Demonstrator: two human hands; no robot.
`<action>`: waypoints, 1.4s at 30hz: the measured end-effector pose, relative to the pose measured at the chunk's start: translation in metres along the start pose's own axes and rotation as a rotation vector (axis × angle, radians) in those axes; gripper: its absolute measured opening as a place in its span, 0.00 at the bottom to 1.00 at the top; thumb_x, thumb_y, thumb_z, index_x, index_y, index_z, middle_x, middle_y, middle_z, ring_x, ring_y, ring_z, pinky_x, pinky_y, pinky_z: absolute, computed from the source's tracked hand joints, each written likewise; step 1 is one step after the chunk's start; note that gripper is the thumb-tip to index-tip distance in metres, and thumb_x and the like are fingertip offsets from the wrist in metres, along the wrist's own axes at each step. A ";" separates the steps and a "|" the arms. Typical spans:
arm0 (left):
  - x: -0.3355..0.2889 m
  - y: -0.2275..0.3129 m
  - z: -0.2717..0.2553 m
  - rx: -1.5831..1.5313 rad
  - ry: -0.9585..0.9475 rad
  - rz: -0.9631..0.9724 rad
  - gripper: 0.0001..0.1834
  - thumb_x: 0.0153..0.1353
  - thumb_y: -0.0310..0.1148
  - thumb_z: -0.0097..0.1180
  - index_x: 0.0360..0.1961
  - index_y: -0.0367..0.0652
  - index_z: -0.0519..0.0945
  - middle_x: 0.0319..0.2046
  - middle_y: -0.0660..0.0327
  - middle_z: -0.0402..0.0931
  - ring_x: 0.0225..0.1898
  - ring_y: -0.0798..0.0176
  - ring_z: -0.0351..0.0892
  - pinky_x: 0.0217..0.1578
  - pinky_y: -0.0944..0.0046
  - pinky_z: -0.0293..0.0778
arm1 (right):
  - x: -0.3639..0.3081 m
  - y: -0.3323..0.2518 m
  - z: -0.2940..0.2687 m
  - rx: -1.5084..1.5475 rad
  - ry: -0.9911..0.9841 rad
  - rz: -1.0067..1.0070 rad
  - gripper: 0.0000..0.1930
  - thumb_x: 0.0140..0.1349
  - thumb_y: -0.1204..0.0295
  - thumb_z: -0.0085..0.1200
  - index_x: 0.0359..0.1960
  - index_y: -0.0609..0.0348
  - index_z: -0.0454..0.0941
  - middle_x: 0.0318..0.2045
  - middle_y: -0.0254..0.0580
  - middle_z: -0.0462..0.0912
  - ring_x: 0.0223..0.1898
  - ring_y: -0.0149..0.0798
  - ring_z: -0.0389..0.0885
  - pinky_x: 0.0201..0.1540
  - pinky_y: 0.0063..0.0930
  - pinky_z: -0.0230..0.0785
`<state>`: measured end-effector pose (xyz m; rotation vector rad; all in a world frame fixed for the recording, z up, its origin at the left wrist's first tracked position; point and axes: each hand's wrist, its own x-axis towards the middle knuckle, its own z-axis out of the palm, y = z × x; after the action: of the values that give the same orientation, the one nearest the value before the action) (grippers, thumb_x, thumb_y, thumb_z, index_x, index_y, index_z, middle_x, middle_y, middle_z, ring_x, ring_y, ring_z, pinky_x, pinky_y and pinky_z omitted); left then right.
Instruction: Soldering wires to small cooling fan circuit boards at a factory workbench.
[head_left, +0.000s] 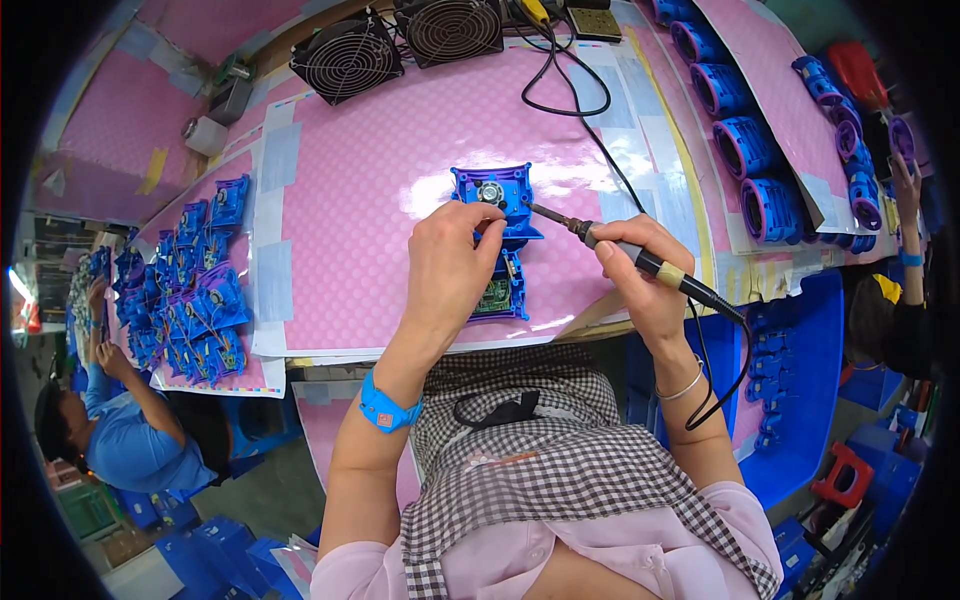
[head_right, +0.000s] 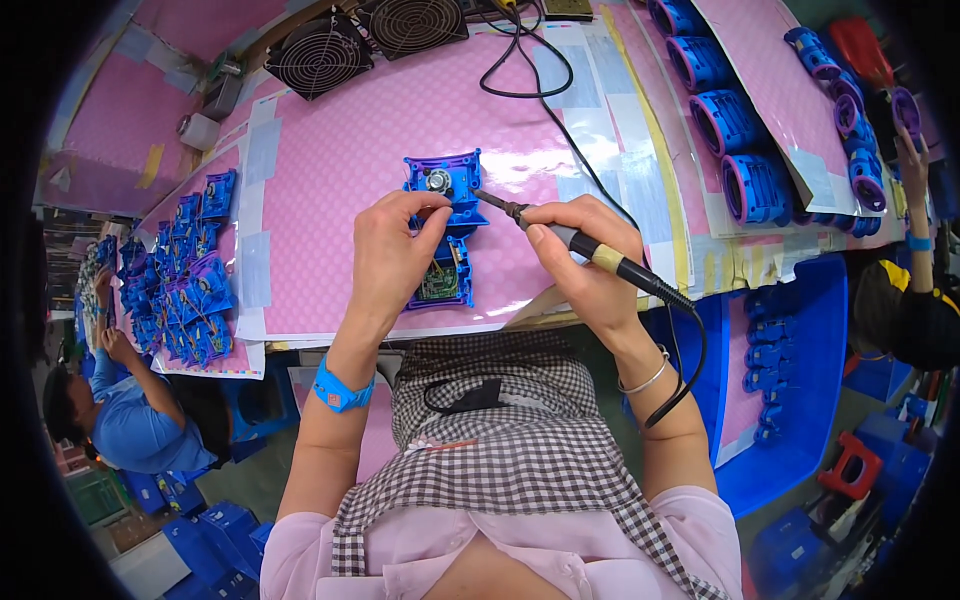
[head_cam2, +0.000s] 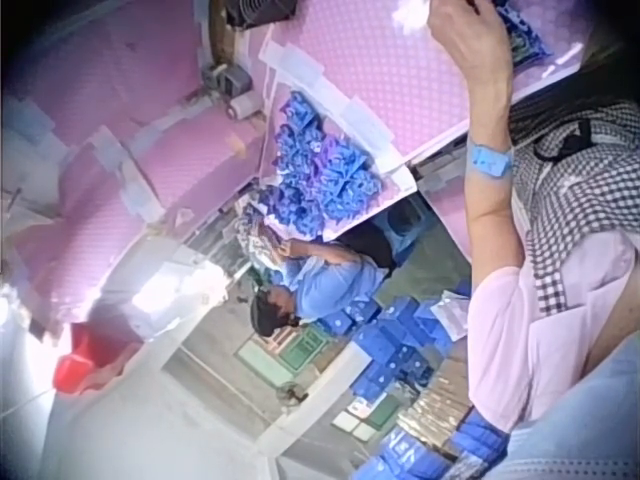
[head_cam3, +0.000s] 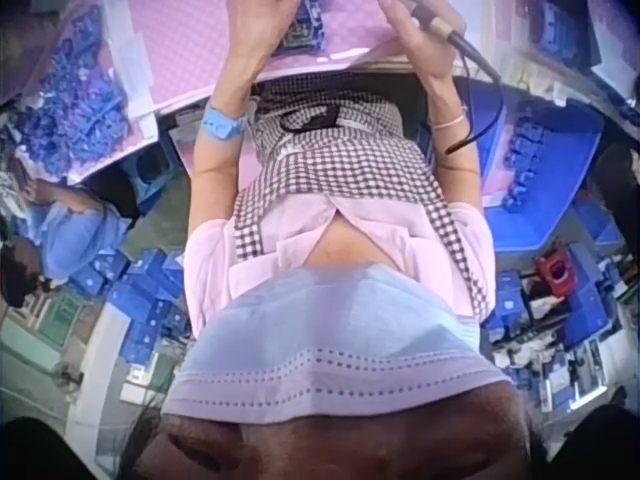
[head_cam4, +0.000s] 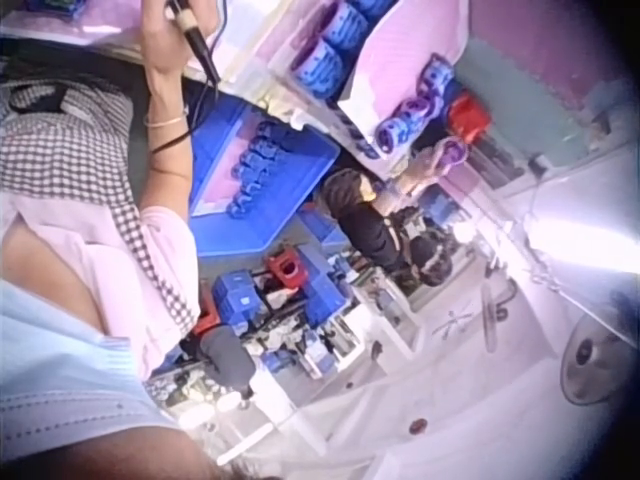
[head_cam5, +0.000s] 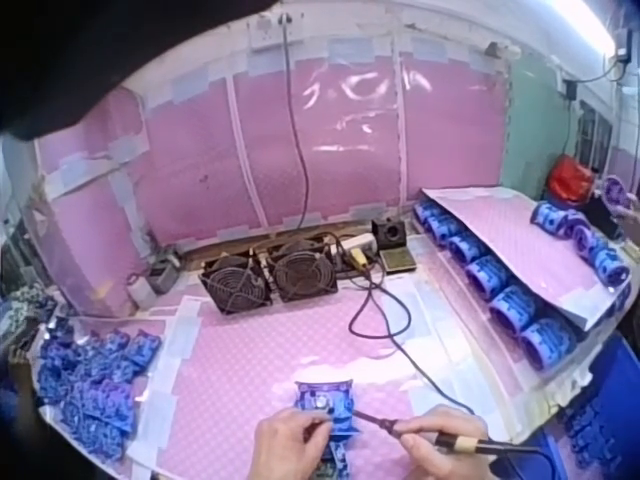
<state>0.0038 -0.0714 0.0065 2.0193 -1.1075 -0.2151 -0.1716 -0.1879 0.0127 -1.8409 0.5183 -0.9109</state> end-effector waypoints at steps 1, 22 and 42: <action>0.000 0.000 0.000 0.000 0.000 0.000 0.06 0.53 0.27 0.61 0.32 0.36 0.84 0.28 0.55 0.81 0.28 0.62 0.79 0.27 0.64 0.73 | -0.001 0.002 0.000 -0.004 0.004 -0.008 0.06 0.55 0.80 0.57 0.34 0.67 0.81 0.26 0.39 0.78 0.25 0.27 0.74 0.28 0.20 0.64; -0.009 -0.005 -0.021 -0.202 0.355 -0.114 0.05 0.55 0.25 0.62 0.33 0.35 0.83 0.29 0.63 0.81 0.28 0.72 0.76 0.28 0.72 0.70 | -0.005 0.007 -0.001 0.063 0.065 0.030 0.09 0.57 0.79 0.57 0.39 0.67 0.80 0.29 0.39 0.78 0.24 0.26 0.75 0.27 0.17 0.67; -0.005 -0.009 -0.005 -0.055 0.132 -0.043 0.07 0.54 0.25 0.61 0.34 0.39 0.85 0.30 0.57 0.83 0.28 0.68 0.78 0.26 0.68 0.70 | 0.002 0.007 0.022 0.026 -0.051 -0.092 0.07 0.55 0.80 0.58 0.37 0.66 0.82 0.29 0.40 0.80 0.26 0.27 0.75 0.28 0.18 0.65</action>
<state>0.0094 -0.0622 0.0025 1.9796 -0.9663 -0.1312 -0.1532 -0.1796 0.0021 -1.8724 0.3910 -0.9249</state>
